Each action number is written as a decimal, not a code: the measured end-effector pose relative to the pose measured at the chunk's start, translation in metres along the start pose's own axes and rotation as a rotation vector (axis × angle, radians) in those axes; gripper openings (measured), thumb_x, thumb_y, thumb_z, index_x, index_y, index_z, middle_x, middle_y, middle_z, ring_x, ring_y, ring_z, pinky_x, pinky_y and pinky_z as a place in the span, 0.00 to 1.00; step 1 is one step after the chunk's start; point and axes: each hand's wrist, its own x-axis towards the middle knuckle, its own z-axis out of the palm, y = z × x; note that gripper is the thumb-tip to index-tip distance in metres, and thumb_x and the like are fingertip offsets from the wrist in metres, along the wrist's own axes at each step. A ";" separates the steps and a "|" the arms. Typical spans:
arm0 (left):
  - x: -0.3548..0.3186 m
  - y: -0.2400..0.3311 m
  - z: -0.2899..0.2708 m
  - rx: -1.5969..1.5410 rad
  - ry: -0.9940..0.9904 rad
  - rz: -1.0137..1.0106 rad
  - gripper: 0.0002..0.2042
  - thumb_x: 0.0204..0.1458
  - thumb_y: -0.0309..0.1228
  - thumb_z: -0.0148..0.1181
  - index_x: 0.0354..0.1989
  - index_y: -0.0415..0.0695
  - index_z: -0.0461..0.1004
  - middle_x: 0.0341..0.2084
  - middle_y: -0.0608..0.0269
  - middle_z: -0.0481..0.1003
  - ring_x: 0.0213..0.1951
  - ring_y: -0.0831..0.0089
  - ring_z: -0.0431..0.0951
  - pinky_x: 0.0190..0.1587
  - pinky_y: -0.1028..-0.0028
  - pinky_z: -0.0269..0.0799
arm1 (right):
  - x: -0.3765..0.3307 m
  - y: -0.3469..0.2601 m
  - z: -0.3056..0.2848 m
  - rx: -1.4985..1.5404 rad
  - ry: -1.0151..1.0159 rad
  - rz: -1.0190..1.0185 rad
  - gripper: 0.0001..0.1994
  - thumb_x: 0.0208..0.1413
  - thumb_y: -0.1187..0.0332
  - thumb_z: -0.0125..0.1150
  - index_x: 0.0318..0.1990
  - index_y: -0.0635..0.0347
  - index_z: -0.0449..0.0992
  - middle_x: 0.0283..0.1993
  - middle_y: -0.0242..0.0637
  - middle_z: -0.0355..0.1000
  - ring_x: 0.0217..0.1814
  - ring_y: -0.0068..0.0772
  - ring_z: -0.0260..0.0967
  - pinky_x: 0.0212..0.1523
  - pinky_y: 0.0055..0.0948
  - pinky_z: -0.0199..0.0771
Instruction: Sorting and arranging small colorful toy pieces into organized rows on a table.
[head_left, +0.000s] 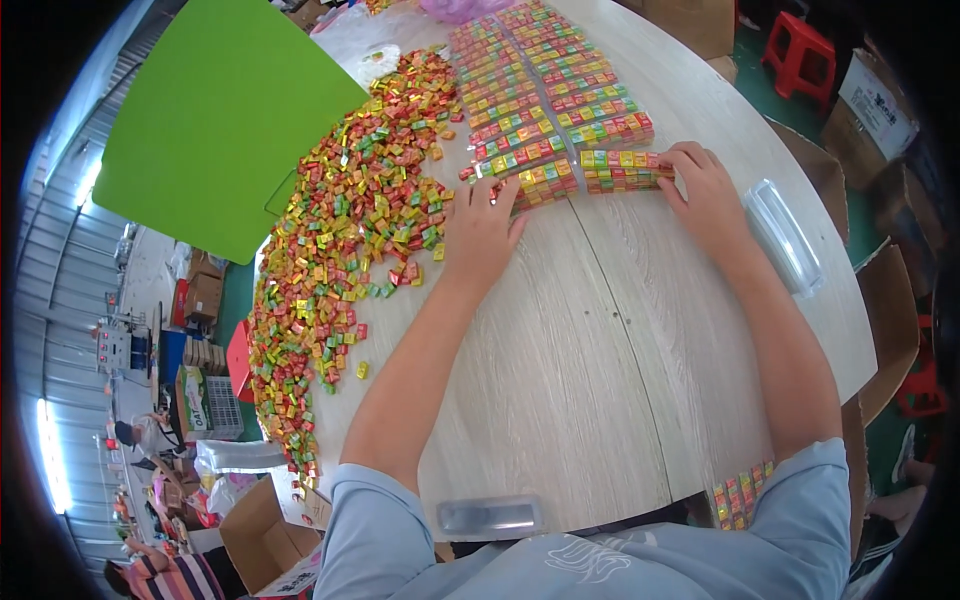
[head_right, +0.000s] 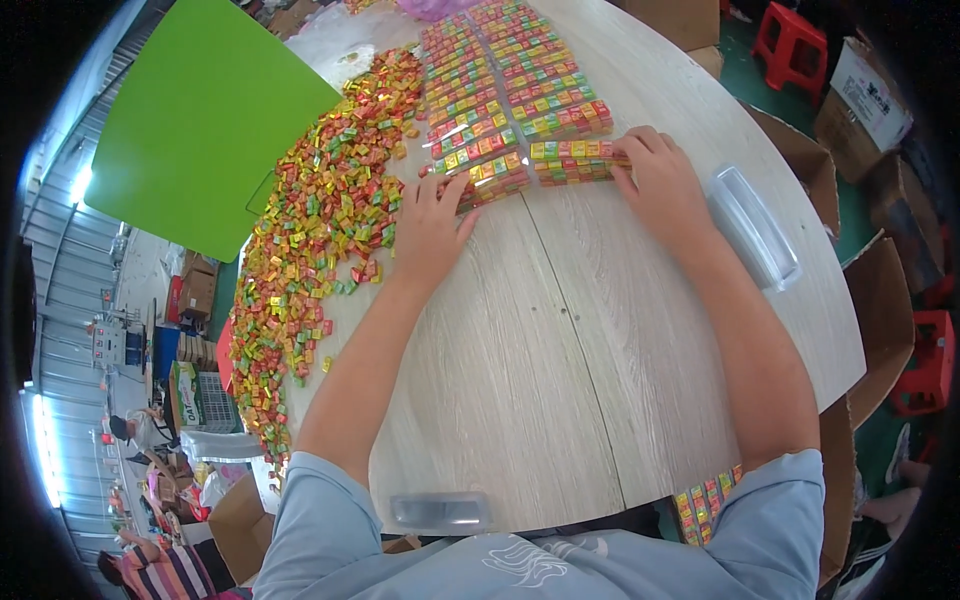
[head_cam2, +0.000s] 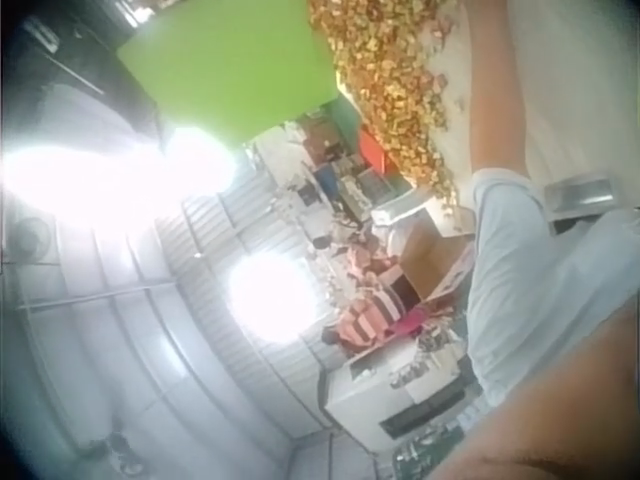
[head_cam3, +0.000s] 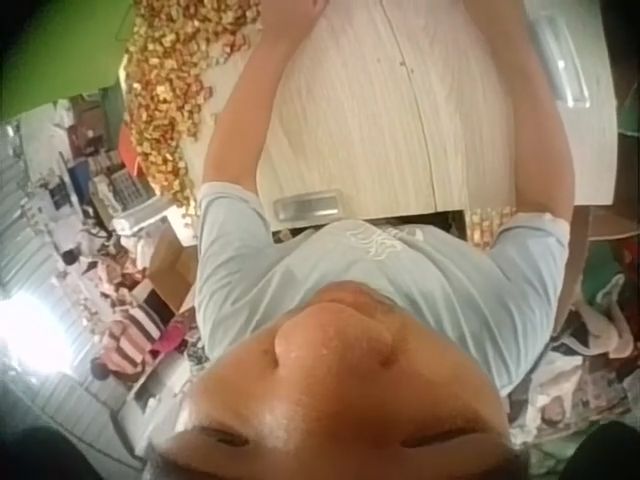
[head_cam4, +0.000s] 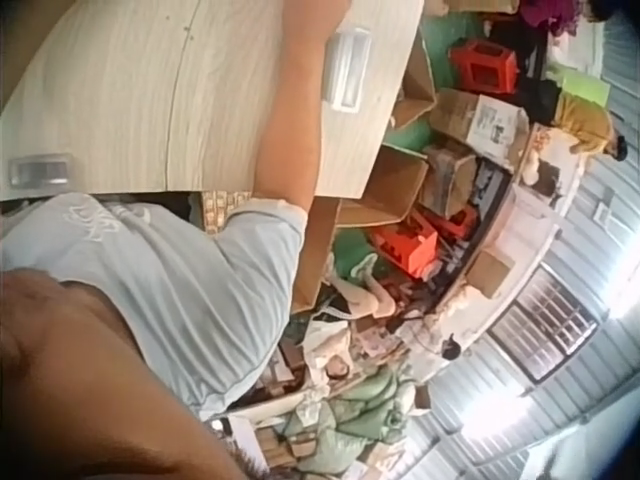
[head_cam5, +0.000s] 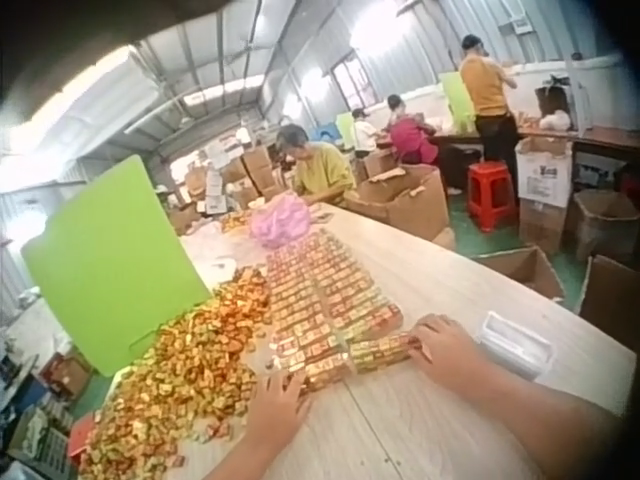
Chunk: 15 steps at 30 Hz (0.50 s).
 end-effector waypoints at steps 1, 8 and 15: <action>0.000 -0.001 0.000 -0.005 -0.004 -0.009 0.27 0.53 0.39 0.72 0.61 0.48 0.73 0.52 0.58 0.72 0.54 0.56 0.71 0.55 0.56 0.72 | 0.001 -0.001 0.002 0.024 0.001 -0.019 0.12 0.60 0.72 0.66 0.51 0.61 0.77 0.56 0.41 0.73 0.60 0.48 0.71 0.60 0.43 0.72; 0.001 -0.001 0.003 -0.019 -0.006 -0.029 0.27 0.54 0.38 0.72 0.61 0.48 0.72 0.53 0.57 0.72 0.54 0.54 0.70 0.57 0.56 0.72 | 0.003 -0.004 0.005 0.010 -0.017 -0.013 0.18 0.59 0.71 0.67 0.55 0.61 0.74 0.60 0.43 0.70 0.64 0.48 0.69 0.64 0.43 0.71; 0.003 0.004 0.003 -0.019 -0.014 -0.040 0.27 0.54 0.38 0.72 0.62 0.48 0.72 0.53 0.57 0.71 0.54 0.54 0.70 0.56 0.57 0.72 | 0.009 0.000 0.014 -0.150 -0.002 -0.040 0.23 0.55 0.69 0.72 0.59 0.58 0.73 0.62 0.40 0.69 0.64 0.46 0.69 0.64 0.43 0.70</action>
